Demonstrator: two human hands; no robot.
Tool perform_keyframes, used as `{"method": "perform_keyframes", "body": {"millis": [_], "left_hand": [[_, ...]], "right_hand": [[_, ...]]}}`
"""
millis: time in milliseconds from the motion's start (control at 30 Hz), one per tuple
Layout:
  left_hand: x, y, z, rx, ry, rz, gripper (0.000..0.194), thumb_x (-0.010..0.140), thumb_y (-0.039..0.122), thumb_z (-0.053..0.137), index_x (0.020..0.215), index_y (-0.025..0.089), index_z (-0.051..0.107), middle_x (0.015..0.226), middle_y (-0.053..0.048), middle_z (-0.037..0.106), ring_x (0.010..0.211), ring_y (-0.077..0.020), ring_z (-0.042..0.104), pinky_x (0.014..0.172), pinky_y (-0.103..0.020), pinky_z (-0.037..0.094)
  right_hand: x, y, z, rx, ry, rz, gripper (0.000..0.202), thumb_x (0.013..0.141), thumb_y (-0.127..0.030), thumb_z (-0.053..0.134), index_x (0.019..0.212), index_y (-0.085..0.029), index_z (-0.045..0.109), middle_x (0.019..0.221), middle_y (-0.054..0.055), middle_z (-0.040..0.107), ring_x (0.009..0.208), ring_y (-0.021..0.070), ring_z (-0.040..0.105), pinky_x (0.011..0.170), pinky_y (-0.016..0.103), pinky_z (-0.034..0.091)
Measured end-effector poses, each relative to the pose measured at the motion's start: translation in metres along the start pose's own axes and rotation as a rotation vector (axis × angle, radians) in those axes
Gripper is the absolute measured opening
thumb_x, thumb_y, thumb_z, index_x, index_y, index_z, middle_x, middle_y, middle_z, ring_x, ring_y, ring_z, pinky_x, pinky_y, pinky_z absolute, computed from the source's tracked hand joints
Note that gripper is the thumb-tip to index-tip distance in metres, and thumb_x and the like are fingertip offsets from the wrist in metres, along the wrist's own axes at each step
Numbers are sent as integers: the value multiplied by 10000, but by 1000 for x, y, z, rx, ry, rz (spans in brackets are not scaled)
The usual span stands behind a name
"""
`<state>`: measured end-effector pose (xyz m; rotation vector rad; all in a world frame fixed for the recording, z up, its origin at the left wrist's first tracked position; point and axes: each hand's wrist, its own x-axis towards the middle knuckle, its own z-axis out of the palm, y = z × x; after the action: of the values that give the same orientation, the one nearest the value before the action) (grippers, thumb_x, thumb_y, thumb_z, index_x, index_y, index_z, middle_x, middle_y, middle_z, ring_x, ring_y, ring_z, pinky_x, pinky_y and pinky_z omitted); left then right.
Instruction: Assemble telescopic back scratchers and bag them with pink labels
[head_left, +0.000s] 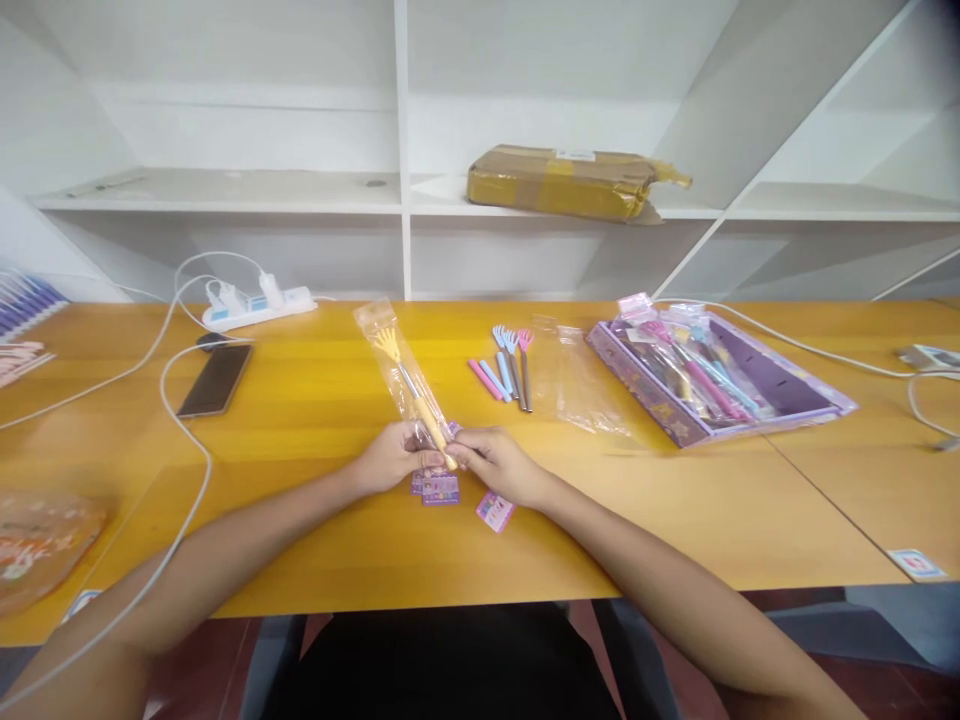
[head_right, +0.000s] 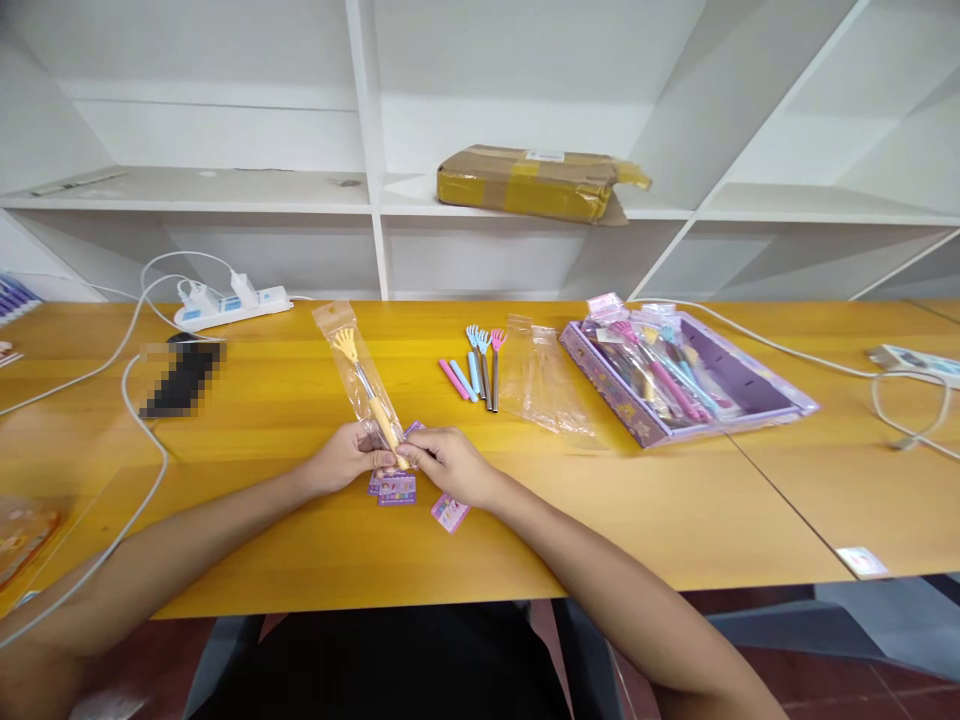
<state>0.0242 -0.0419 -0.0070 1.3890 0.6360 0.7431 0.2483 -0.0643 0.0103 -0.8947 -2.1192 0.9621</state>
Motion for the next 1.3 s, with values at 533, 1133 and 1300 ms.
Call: {"method": "perform_keyframes", "body": {"millis": [533,1133,1300], "left_hand": [[-12,14,-3,213,-243,22,436,978,579,605,960,154,696,823,-39,678,683,-143,581,645,-259,443],[6,-6,-13,-14,360,24,409,902,549,738,811,176,597,761,12,635,673,-122,592,661,-254,482],[7,-6,-12,16,369,-45,555,865,707,688,804,159,628,735,-6,638,657,-138,609,652,-273,493]], "right_hand": [[0,0,8,700,51,340,493,874,-665,725,927,-188,612,628,-69,532,430,60,419,374,197,306],[-1,11,-24,-476,20,-56,414,984,-371,691,1369,-229,635,1286,132,613,1173,279,626,1060,470,514],[0,24,-22,-453,-41,-41,262,938,-304,756,1169,-208,675,1220,116,613,1158,272,603,1048,467,512]]}}
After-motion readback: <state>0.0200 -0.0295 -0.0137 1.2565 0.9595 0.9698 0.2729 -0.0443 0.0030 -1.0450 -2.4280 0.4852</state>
